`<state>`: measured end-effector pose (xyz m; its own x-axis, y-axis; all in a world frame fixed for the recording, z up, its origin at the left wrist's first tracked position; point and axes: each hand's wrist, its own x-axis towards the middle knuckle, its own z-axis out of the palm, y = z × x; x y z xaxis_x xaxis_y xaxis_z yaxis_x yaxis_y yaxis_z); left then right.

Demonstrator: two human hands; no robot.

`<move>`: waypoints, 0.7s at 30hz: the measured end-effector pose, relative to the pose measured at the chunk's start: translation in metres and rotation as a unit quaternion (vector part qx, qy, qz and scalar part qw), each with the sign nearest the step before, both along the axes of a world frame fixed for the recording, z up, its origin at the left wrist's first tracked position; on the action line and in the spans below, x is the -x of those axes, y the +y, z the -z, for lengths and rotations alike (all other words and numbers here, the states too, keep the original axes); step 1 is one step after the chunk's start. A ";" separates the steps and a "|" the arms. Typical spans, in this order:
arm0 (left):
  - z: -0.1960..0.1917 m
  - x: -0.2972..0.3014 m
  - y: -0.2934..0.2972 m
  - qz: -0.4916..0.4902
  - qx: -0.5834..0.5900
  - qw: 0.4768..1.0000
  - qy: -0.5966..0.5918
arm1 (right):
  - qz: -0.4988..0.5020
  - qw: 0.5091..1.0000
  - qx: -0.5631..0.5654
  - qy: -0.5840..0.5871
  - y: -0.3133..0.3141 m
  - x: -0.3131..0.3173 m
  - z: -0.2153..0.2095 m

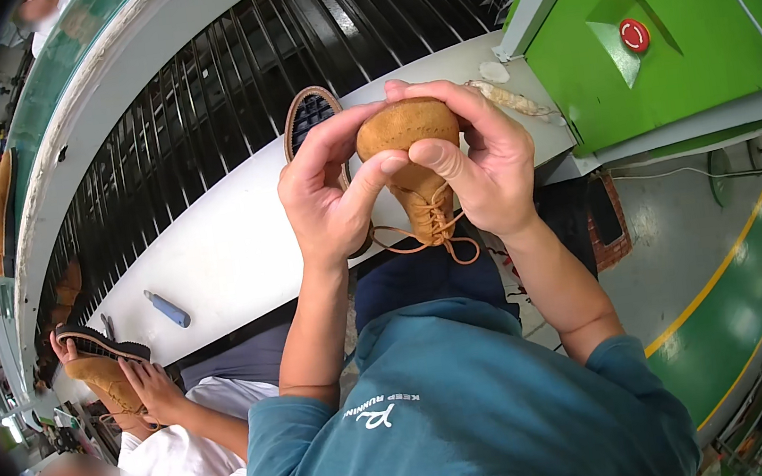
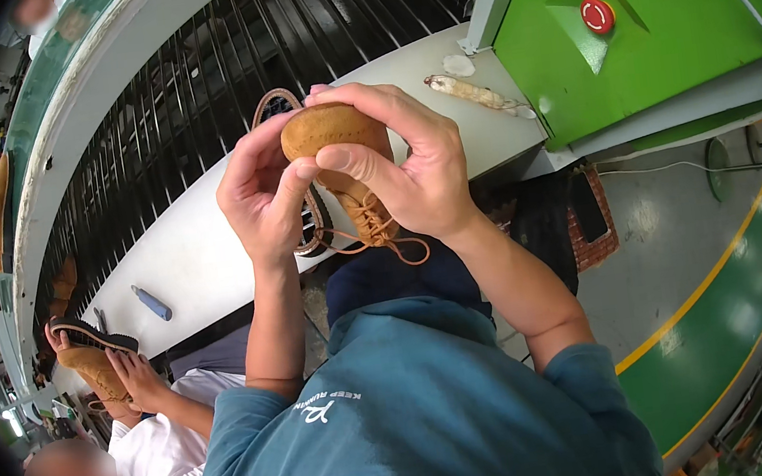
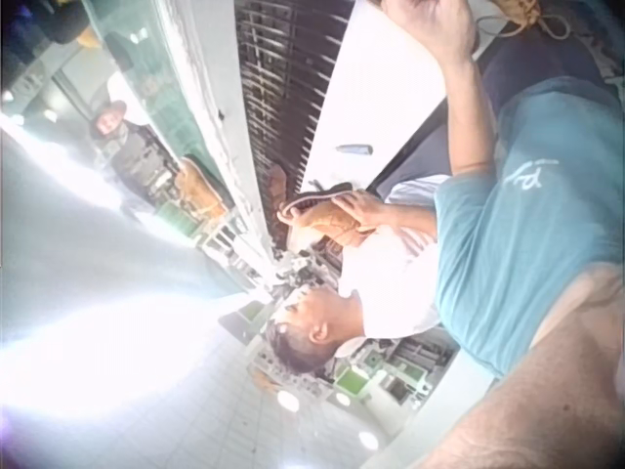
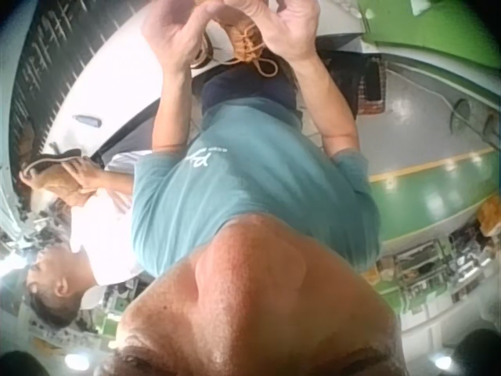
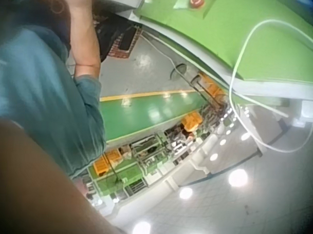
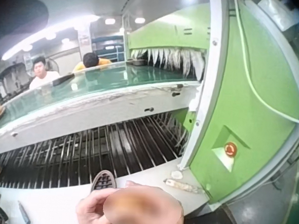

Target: The person assembles a pair of tan suede shoes by hand in a factory setting. They pick up the shoe uppers and soles, align them, and press the components together to form the finished footwear. The person handles the shoes one at a time, inspecting the seams and ensuring the parts are properly joined before placing them on the conveyor belt.

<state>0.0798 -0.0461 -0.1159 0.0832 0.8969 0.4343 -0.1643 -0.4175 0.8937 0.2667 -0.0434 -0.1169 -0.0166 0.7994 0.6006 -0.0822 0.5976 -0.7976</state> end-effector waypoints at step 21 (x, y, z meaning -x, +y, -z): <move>0.031 0.037 0.092 0.000 0.037 0.997 0.065 | 0.033 0.989 0.143 -0.027 -0.035 0.026 0.100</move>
<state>0.0432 0.0463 -0.1467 0.1347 0.9259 0.3530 -0.0458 -0.3500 0.9356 0.2405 -0.0780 -0.2165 0.0151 0.9367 0.3498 -0.0039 0.3499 -0.9368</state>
